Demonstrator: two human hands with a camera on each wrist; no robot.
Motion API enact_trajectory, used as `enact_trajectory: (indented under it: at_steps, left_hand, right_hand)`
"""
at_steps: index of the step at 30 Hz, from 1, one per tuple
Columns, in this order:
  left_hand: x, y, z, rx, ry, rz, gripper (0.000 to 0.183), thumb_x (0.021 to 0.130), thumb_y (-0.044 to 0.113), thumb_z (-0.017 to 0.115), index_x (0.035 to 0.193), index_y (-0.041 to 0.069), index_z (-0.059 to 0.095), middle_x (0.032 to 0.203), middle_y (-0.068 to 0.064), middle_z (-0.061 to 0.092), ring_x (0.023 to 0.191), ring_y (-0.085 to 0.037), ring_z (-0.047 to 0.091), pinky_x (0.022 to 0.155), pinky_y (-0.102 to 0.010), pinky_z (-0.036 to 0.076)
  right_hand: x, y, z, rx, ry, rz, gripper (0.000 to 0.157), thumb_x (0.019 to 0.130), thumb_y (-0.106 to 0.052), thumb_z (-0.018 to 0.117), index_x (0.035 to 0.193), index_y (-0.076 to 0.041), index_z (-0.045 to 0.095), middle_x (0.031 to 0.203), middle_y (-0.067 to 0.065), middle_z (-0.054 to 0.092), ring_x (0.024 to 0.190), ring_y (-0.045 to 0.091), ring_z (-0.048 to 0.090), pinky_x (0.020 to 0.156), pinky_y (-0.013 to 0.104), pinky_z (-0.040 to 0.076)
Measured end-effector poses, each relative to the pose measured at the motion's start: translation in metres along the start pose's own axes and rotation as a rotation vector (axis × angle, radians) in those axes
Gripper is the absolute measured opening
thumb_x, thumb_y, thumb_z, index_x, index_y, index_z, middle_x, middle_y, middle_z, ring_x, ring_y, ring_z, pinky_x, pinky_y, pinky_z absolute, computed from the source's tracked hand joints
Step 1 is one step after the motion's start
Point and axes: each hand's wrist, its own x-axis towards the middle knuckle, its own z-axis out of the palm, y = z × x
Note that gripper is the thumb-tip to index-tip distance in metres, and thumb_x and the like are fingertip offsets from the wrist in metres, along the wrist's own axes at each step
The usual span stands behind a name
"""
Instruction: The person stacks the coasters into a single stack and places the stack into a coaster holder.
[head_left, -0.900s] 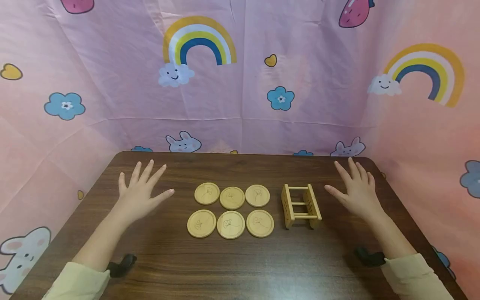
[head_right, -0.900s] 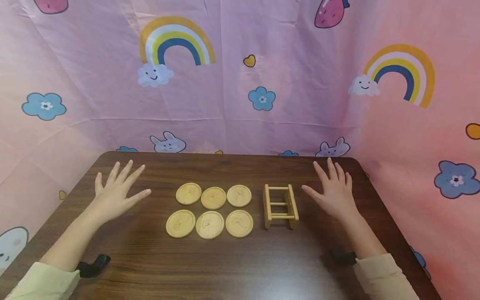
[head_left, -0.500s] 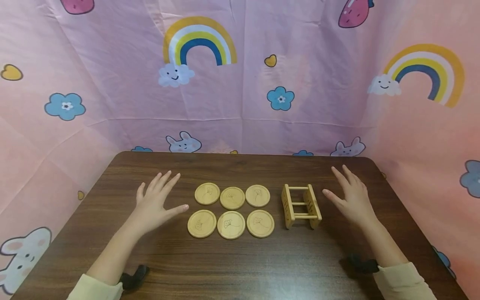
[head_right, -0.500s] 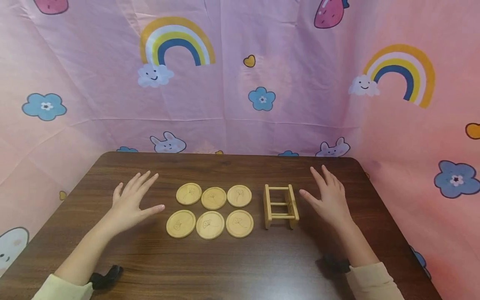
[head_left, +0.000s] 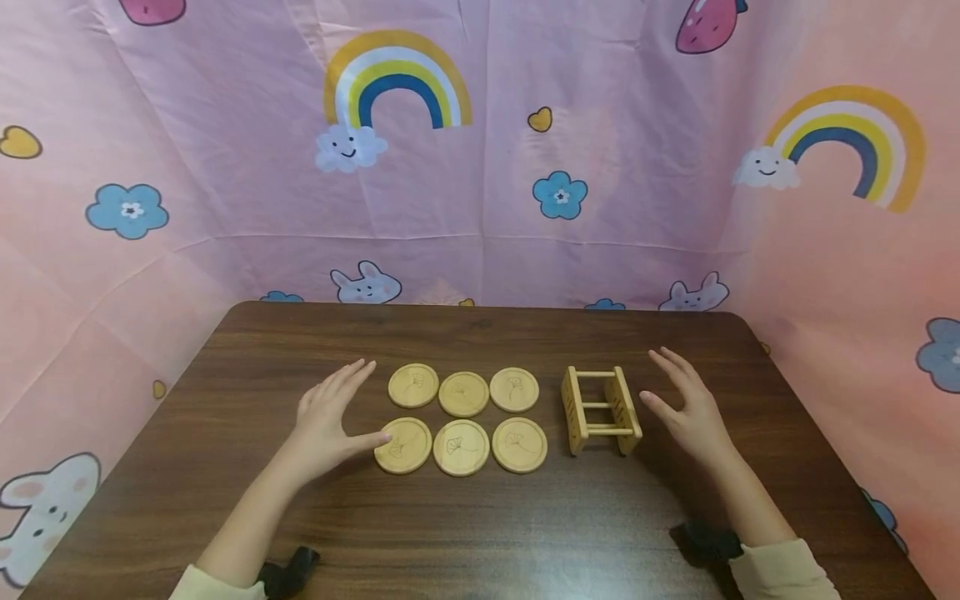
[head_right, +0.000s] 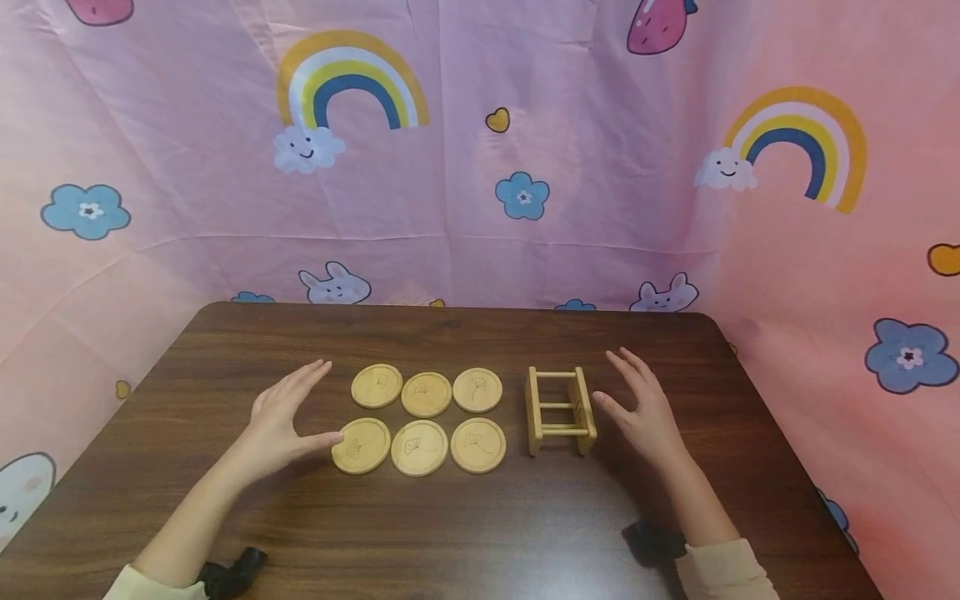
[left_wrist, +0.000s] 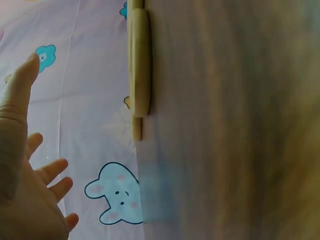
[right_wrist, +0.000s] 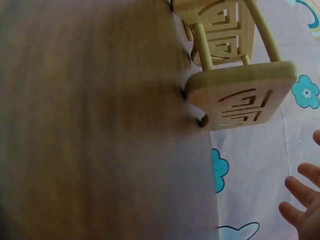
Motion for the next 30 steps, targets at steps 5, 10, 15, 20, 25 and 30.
enact_trajectory:
  at_steps: [5,10,15,20,25,30]
  left_hand:
    - [-0.004,0.001,0.008,-0.113,-0.003,-0.011,0.101,0.070,0.041,0.084,0.152,0.021,0.028,0.152,-0.013,0.028,0.136,-0.040,0.023,0.101,-0.068,0.008]
    - [-0.009,0.000,0.017,-0.211,-0.002,-0.051,0.097,0.070,0.038,0.085,0.150,0.024,0.032,0.151,-0.011,0.031,0.135,-0.041,0.025,0.100,-0.070,0.010]
    - [-0.013,-0.002,0.026,-0.257,-0.037,-0.092,0.094,0.072,0.038,0.084,0.149,0.019,0.035,0.150,-0.012,0.031,0.136,-0.042,0.024,0.096,-0.073,0.016]
    - [-0.016,-0.005,0.033,-0.281,-0.069,-0.110,0.093,0.072,0.040,0.084,0.148,0.015,0.036,0.150,-0.014,0.031,0.135,-0.043,0.025,0.096,-0.072,0.022]
    - [-0.018,-0.007,0.037,-0.289,-0.086,-0.104,0.092,0.071,0.043,0.083,0.147,0.014,0.039,0.148,-0.015,0.034,0.134,-0.042,0.029,0.097,-0.069,0.027]
    - [-0.020,-0.007,0.041,-0.297,-0.111,-0.100,0.092,0.069,0.044,0.084,0.145,0.014,0.041,0.146,-0.014,0.039,0.131,-0.040,0.033,0.096,-0.067,0.029]
  right_hand:
    - [-0.004,0.004,0.007,0.077,-0.002,-0.013,0.058,0.088,-0.008,0.068,0.142,-0.011,0.047,0.144,0.018,0.039,0.130,0.041,0.034,0.095,0.066,0.029]
    - [-0.006,0.006,0.013,0.142,-0.024,0.002,0.057,0.088,-0.001,0.066,0.142,-0.006,0.046,0.142,0.014,0.044,0.124,0.027,0.042,0.099,0.041,0.035]
    - [-0.008,0.007,0.019,0.260,-0.054,-0.021,0.055,0.088,0.005,0.064,0.139,0.001,0.046,0.138,0.018,0.046,0.120,0.022,0.046,0.097,0.026,0.038]
    - [-0.009,0.010,0.023,0.349,-0.075,-0.030,0.050,0.090,0.007,0.060,0.138,0.004,0.046,0.136,0.022,0.046,0.119,0.015,0.048,0.092,0.022,0.042]
    - [-0.010,0.012,0.025,0.375,-0.099,-0.015,0.045,0.093,0.004,0.058,0.137,0.003,0.048,0.135,0.022,0.048,0.119,0.022,0.049,0.092,0.024,0.043]
    - [-0.011,0.015,0.025,0.360,-0.121,0.032,0.044,0.094,-0.001,0.058,0.138,0.001,0.048,0.135,0.020,0.049,0.119,0.028,0.048,0.095,0.037,0.040]
